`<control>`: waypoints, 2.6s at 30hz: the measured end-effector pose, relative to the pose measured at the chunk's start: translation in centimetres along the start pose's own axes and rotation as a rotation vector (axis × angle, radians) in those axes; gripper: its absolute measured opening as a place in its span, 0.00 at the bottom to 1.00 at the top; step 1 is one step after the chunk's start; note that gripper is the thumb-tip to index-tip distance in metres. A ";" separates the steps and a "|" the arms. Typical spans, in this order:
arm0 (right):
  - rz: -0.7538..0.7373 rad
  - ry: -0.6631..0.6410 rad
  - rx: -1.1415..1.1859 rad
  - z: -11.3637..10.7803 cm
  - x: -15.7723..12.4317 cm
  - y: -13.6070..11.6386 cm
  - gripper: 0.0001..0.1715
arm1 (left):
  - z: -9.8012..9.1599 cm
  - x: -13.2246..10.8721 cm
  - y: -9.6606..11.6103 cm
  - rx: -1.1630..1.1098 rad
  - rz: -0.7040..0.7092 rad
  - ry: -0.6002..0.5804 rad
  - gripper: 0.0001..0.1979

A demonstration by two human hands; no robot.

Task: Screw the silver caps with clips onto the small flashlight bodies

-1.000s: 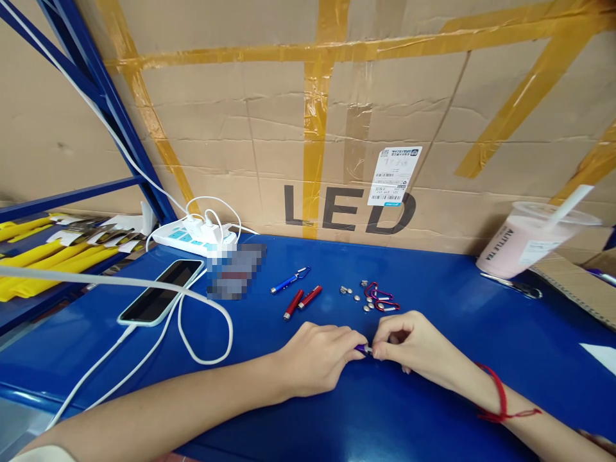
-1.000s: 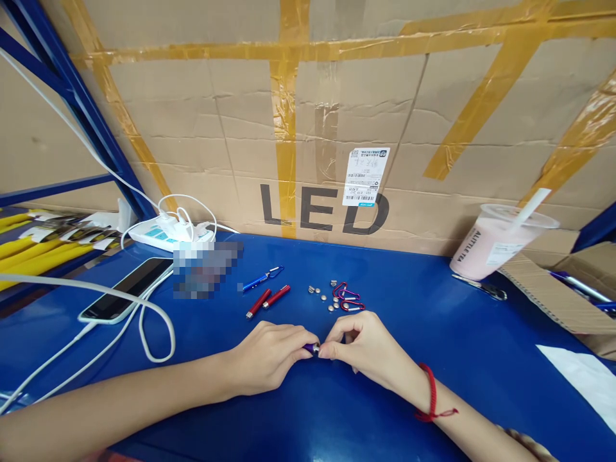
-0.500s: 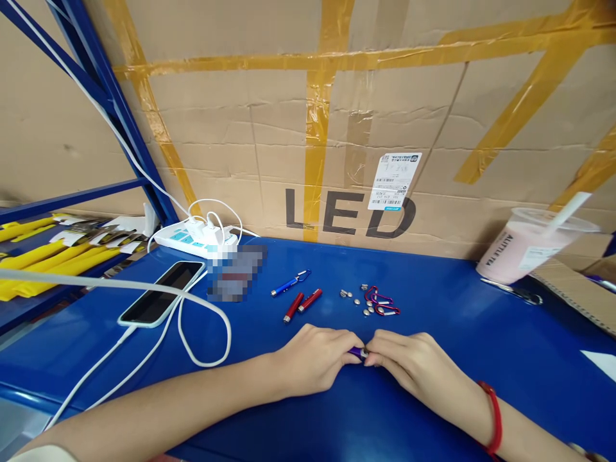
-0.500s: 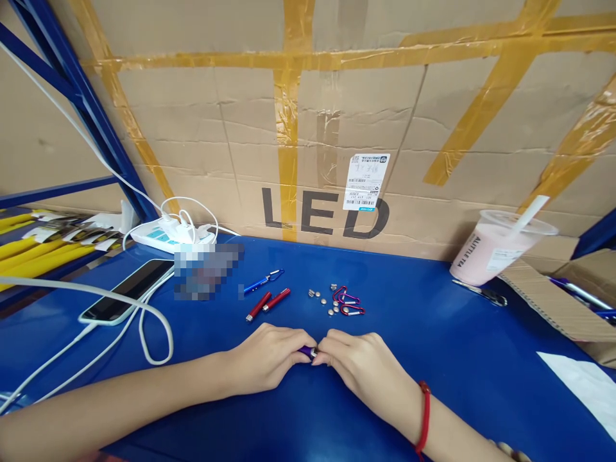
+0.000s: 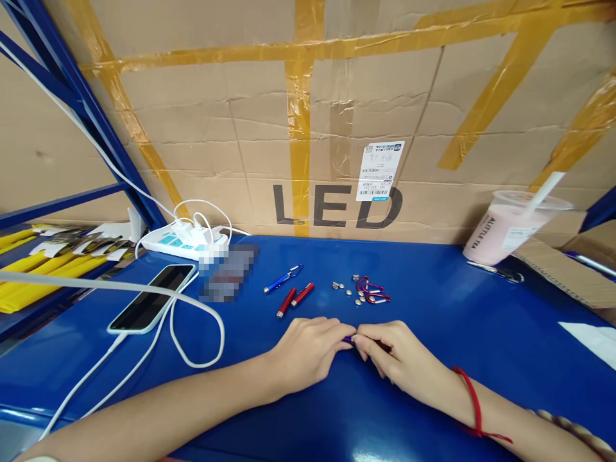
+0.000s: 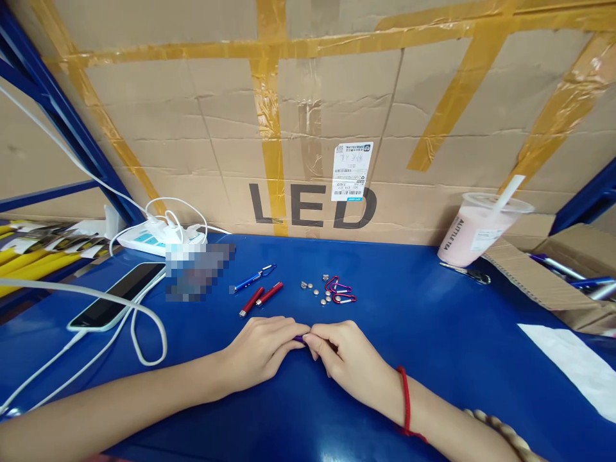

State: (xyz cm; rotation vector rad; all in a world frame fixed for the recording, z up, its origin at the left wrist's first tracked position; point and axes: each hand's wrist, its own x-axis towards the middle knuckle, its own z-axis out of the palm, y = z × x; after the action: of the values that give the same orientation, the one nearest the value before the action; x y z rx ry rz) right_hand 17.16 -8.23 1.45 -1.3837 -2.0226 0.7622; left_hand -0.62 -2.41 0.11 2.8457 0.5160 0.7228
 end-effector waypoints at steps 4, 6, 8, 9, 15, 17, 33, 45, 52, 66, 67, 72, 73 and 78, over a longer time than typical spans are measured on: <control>0.098 -0.011 0.114 0.0 0.0 0.0 0.21 | -0.1 0.0 0.2 -0.011 -0.006 0.023 0.14; 0.126 -0.013 0.143 0.1 0.0 0.0 0.22 | -0.1 0.1 0.3 -0.014 -0.011 0.035 0.14; 0.152 -0.014 0.164 0.1 0.1 0.1 0.22 | -0.1 0.1 0.3 -0.026 -0.019 0.056 0.15; 0.161 -0.014 0.172 0.1 0.1 0.1 0.23 | -0.2 0.1 0.3 -0.033 -0.023 0.059 0.15; 0.113 0.000 0.111 0.1 0.0 0.2 0.23 | -0.4 0.2 0.3 -0.057 -0.063 0.019 0.12; 0.053 0.023 0.034 -0.1 -0.1 0.2 0.23 | -0.5 0.3 0.4 -0.081 -0.080 0.003 0.11; -0.318 0.408 -0.346 -0.8 -0.5 0.4 0.09 | -0.9 0.4 0.7 -0.128 -0.212 -0.044 0.09; -0.415 0.497 -0.398 -1.1 -0.3 0.4 0.08 | -0.9 0.3 0.6 -0.130 -0.205 -0.064 0.10; -0.414 0.515 -0.358 -1.4 -0.2 0.0 0.07 | -0.7 0.4 0.4 -0.108 -0.174 -0.028 0.11; -0.462 0.478 -0.355 -1.8 0.1 0.1 0.12 | -0.6 0.5 0.4 -0.083 -0.193 -0.002 0.12; -0.463 0.476 -0.359 -1.8 0.1 0.2 0.11 | -0.6 0.5 0.4 -0.060 -0.195 0.007 0.12; -0.489 0.477 -0.404 -1.8 0.1 0.5 0.10 | -0.5 0.5 0.3 -0.010 -0.188 0.009 0.12; -0.498 0.479 -0.412 -1.8 0.2 0.5 0.10 | -0.5 0.5 0.3 -0.009 -0.187 0.004 0.11; -0.503 0.486 -0.440 -1.8 0.2 0.6 0.09 | -0.6 0.6 0.4 0.007 -0.187 -0.024 0.11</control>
State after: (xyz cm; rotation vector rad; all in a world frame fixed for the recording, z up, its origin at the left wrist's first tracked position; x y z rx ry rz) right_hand 18.77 -7.66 2.29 -1.0552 -2.0576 -0.2340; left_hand -0.34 -2.54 0.95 2.7603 0.7690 0.6527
